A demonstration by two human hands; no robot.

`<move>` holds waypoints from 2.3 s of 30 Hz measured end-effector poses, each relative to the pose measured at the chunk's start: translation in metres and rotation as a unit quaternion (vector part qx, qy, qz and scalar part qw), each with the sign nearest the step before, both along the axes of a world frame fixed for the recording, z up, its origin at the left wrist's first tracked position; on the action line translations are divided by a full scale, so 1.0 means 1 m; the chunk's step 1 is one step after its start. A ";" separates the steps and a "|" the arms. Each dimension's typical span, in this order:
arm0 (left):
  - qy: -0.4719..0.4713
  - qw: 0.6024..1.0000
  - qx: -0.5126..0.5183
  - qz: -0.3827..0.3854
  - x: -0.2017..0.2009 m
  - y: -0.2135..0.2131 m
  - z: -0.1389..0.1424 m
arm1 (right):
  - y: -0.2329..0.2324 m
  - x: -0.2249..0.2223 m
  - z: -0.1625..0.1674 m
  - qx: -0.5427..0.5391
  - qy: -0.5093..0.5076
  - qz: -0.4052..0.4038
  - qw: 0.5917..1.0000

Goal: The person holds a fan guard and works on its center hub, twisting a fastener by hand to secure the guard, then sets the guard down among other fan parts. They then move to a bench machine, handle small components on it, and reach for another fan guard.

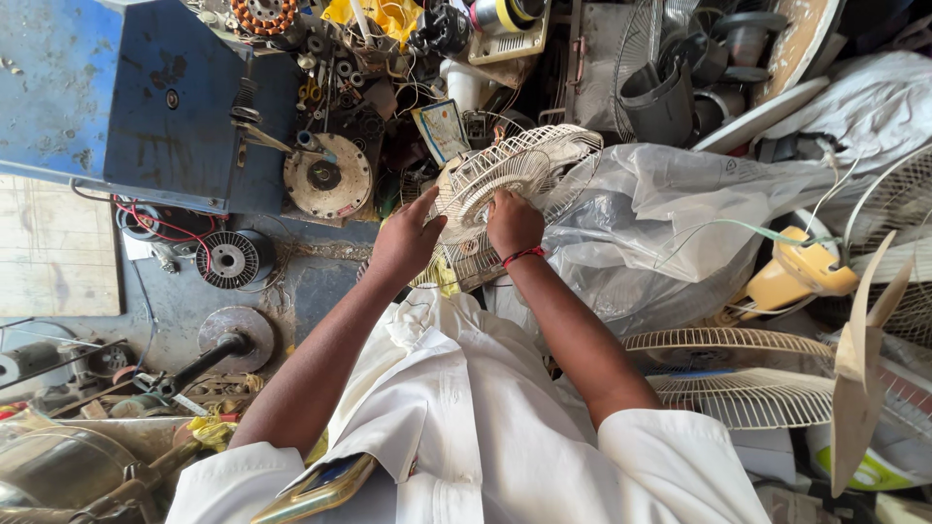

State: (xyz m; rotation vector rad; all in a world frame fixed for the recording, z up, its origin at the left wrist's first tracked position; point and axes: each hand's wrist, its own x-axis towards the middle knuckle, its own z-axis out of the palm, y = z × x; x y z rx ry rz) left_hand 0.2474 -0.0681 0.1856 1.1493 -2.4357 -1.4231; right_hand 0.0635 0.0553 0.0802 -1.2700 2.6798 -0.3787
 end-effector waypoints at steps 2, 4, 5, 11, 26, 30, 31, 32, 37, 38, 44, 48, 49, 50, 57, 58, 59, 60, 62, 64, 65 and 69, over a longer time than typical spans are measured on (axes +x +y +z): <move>0.019 1.000 0.001 0.004 -0.001 0.001 0.000 | 0.000 -0.001 -0.005 0.015 0.008 -0.014 1.000; 0.030 1.000 -0.002 0.000 -0.002 0.001 -0.001 | -0.001 -0.002 -0.006 0.033 0.018 -0.022 0.999; 0.034 0.999 -0.003 -0.002 -0.002 0.002 -0.001 | -0.001 -0.003 -0.006 0.034 0.015 -0.017 0.999; 0.011 1.000 0.005 0.004 -0.003 0.004 0.000 | 0.005 -0.007 0.008 0.016 0.020 0.013 1.000; 0.000 1.000 0.011 -0.001 0.000 0.003 0.007 | -0.006 0.009 -0.003 0.044 -0.015 -0.078 0.996; 0.007 1.000 0.020 0.000 0.005 0.000 0.003 | -0.010 0.009 -0.001 0.069 -0.021 -0.072 0.995; 0.004 1.000 0.024 0.000 0.006 -0.001 0.002 | -0.010 0.008 0.000 0.071 -0.020 -0.065 0.995; 0.000 1.000 0.029 0.001 0.007 -0.001 0.001 | -0.009 0.007 0.000 0.067 -0.016 -0.051 0.996; 0.010 1.000 0.017 -0.008 0.010 -0.003 0.000 | -0.006 0.001 0.007 0.056 -0.011 -0.005 0.998; 0.011 1.000 0.015 -0.010 0.010 -0.003 0.000 | -0.006 0.000 0.009 0.052 -0.020 -0.006 0.998; -0.001 1.000 0.024 -0.001 0.010 0.000 0.005 | -0.002 0.007 0.011 0.051 -0.021 -0.017 0.998; 0.007 1.000 0.018 0.000 0.013 0.001 0.002 | -0.005 0.011 0.003 0.063 -0.028 -0.039 0.997; 0.011 1.000 0.015 0.002 0.014 0.001 0.000 | -0.006 0.011 0.002 0.062 -0.033 -0.043 0.997; 0.015 1.000 0.012 0.004 0.015 0.002 -0.002 | -0.006 0.011 0.001 0.057 -0.035 -0.040 0.997; 0.019 1.000 0.007 0.007 0.031 0.001 -0.013 | -0.013 0.021 0.007 0.051 -0.042 -0.033 0.997; 0.024 1.000 0.004 0.006 0.033 0.001 -0.014 | -0.013 0.024 0.008 0.053 -0.041 -0.037 0.997; 0.028 1.000 0.002 0.005 0.036 0.001 -0.016 | -0.013 0.027 0.008 0.045 -0.039 -0.038 0.997; 0.030 1.000 0.004 0.004 0.039 0.001 -0.018 | -0.013 0.030 0.008 0.037 -0.037 -0.038 0.998; 0.030 1.000 0.006 0.005 0.046 0.000 -0.022 | -0.012 0.036 0.006 0.014 -0.039 -0.045 0.998; 0.042 0.999 0.001 0.007 0.054 0.000 -0.029 | -0.010 0.044 0.000 -0.015 -0.048 -0.058 0.997; 0.047 0.999 -0.001 0.009 0.059 0.000 -0.033 | -0.009 0.047 -0.004 -0.011 -0.040 -0.064 0.997; 0.050 0.998 -0.001 0.040 0.077 0.001 -0.051 | -0.012 0.066 -0.023 0.011 -0.031 -0.089 0.995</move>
